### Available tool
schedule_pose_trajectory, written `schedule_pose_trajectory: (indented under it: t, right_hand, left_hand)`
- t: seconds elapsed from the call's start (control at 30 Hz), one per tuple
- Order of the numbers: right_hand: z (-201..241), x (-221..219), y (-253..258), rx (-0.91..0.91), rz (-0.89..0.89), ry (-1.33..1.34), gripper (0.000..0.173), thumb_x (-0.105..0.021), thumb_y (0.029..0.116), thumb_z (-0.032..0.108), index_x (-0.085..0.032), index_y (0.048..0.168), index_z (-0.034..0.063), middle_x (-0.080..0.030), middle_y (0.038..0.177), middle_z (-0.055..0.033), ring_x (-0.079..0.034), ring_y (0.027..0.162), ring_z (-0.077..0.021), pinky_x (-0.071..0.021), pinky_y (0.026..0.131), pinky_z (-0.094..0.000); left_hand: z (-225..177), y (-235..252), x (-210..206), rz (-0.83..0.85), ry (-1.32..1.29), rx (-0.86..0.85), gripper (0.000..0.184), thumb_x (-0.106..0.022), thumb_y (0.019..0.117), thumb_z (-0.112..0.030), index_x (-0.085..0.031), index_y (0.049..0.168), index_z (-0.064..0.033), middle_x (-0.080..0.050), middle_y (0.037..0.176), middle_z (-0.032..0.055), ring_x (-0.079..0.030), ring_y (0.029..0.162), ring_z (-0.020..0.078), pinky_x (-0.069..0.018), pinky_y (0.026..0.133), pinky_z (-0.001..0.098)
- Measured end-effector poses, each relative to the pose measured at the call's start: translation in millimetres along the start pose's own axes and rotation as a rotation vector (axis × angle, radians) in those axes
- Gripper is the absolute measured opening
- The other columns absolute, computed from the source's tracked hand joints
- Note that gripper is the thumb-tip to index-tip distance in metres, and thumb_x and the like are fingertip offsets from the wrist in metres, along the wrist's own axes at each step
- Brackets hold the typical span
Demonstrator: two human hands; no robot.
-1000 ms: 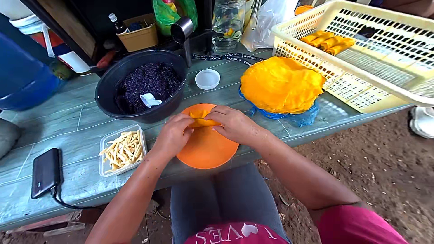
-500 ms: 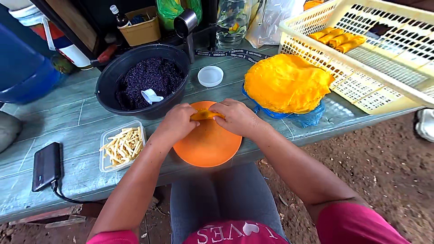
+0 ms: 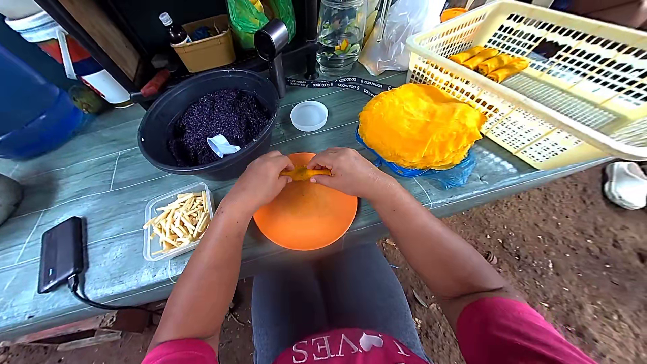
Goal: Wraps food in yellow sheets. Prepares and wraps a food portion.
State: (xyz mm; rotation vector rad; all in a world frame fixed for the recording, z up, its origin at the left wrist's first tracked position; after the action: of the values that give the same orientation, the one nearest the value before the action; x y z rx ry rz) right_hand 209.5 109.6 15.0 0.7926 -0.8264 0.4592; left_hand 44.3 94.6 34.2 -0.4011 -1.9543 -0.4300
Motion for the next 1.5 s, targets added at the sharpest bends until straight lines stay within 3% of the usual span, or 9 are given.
schedule_pose_trajectory:
  t: [0.2,0.3,0.5,0.6,0.7,0.83,1.07,1.3,1.5]
  right_hand:
    - [-5.2,-1.3,3.1,-0.052,0.053,0.055,0.014,-0.069,0.0960,0.016,-0.076,0.099,0.0041,-0.072,0.093,-0.0099,-0.066,0.097,-0.0256,-0.0530,0.089,-0.0409]
    - [-7.8,-1.3,4.2,-0.059,0.007,-0.019,0.018,-0.063,0.0997,0.014,-0.078,0.097,0.0040,-0.069,0.099,-0.0132,-0.063,0.102,-0.0297,-0.0517,0.092,-0.0425]
    - [-13.9,-0.7,6.4,-0.192,0.014,-0.011,0.022,-0.063,0.1008,0.014,-0.076,0.114,0.0027,-0.068,0.111,-0.0182,-0.062,0.112,-0.0354,-0.0494,0.100,-0.0486]
    - [-12.3,9.6,6.2,-0.177,-0.090,0.114,0.021,-0.061,0.1019,0.012,-0.073,0.115,0.0009,-0.069,0.111,-0.0166,-0.066,0.106,-0.0277,-0.0537,0.096,-0.0415]
    - [-8.1,19.2,3.1,-0.122,-0.162,0.255,0.019,-0.058,0.1010,0.007,-0.072,0.113,0.0008,-0.071,0.107,-0.0118,-0.068,0.097,-0.0157,-0.0565,0.088,-0.0300]
    - [-2.4,10.9,10.0,-0.185,0.086,0.238,0.038,-0.075,0.0871,0.000,-0.067,0.124,0.0016,-0.072,0.109,-0.0134,-0.070,0.100,-0.0236,-0.0579,0.091,-0.0415]
    - [-11.2,14.3,43.2,-0.325,0.387,0.134,0.047,-0.075,0.0874,-0.005,-0.062,0.132,0.0038,-0.072,0.105,-0.0121,-0.070,0.095,-0.0244,-0.0564,0.091,-0.0435]
    - [-4.5,-2.2,50.2,-0.286,0.392,0.046,0.078,-0.088,0.0776,0.005,-0.052,0.147,0.0071,-0.069,0.105,-0.0157,-0.067,0.094,-0.0327,-0.0549,0.089,-0.0547]
    - [-7.1,-3.2,39.4,-0.297,0.437,0.350,0.083,-0.077,0.0818,-0.001,-0.039,0.155,0.0092,-0.068,0.089,-0.0101,-0.065,0.074,-0.0189,-0.0565,0.074,-0.0385]
  left_hand:
    - [7.6,2.6,2.8,0.072,-0.105,0.121,0.023,-0.059,0.1037,-0.009,-0.069,0.123,-0.0024,-0.070,0.123,0.0148,-0.066,0.116,0.0261,-0.0505,0.105,0.0454]
    - [8.0,8.0,-1.3,0.028,-0.080,0.104,0.022,-0.055,0.1047,-0.006,-0.071,0.118,0.0008,-0.068,0.122,0.0180,-0.062,0.121,0.0308,-0.0468,0.108,0.0469]
    - [11.2,11.9,-4.2,-0.054,-0.021,0.081,0.024,-0.057,0.1042,-0.008,-0.074,0.121,-0.0016,-0.066,0.116,0.0183,-0.063,0.113,0.0306,-0.0493,0.103,0.0443]
    - [9.1,9.4,-1.2,-0.162,-0.031,0.059,0.025,-0.061,0.1020,-0.007,-0.069,0.124,0.0013,-0.066,0.119,0.0190,-0.066,0.110,0.0300,-0.0535,0.099,0.0437]
    - [5.4,2.5,2.7,-0.314,-0.055,-0.099,0.018,-0.061,0.1008,-0.008,-0.074,0.109,0.0019,-0.071,0.109,0.0177,-0.068,0.107,0.0286,-0.0545,0.097,0.0420]
    - [5.4,0.2,-3.6,-0.228,-0.103,-0.200,0.019,-0.071,0.0934,-0.007,-0.076,0.111,-0.0006,-0.073,0.110,0.0158,-0.069,0.109,0.0282,-0.0539,0.100,0.0445]
    - [10.3,6.1,-4.6,-0.146,-0.166,-0.071,0.038,-0.068,0.0908,0.004,-0.066,0.129,0.0001,-0.068,0.127,0.0179,-0.064,0.122,0.0293,-0.0499,0.107,0.0460]
    - [10.6,12.3,-11.3,-0.080,-0.116,-0.037,0.041,-0.078,0.0889,-0.009,-0.067,0.128,-0.0024,-0.070,0.124,0.0154,-0.064,0.122,0.0300,-0.0484,0.108,0.0479]
    - [7.6,8.2,-8.7,0.024,-0.240,-0.073,0.048,-0.084,0.0830,-0.011,-0.067,0.127,-0.0030,-0.074,0.112,0.0115,-0.071,0.104,0.0205,-0.0567,0.096,0.0417]
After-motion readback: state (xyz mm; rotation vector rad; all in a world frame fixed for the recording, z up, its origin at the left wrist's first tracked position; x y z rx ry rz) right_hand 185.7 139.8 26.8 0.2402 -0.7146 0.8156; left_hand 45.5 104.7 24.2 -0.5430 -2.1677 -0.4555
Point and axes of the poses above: each hand's wrist, its own y-axis towards the middle knuckle, its own x-axis out of the back of the hand, z = x × y, the point moved 6 cm from there along y, towards the middle knuckle
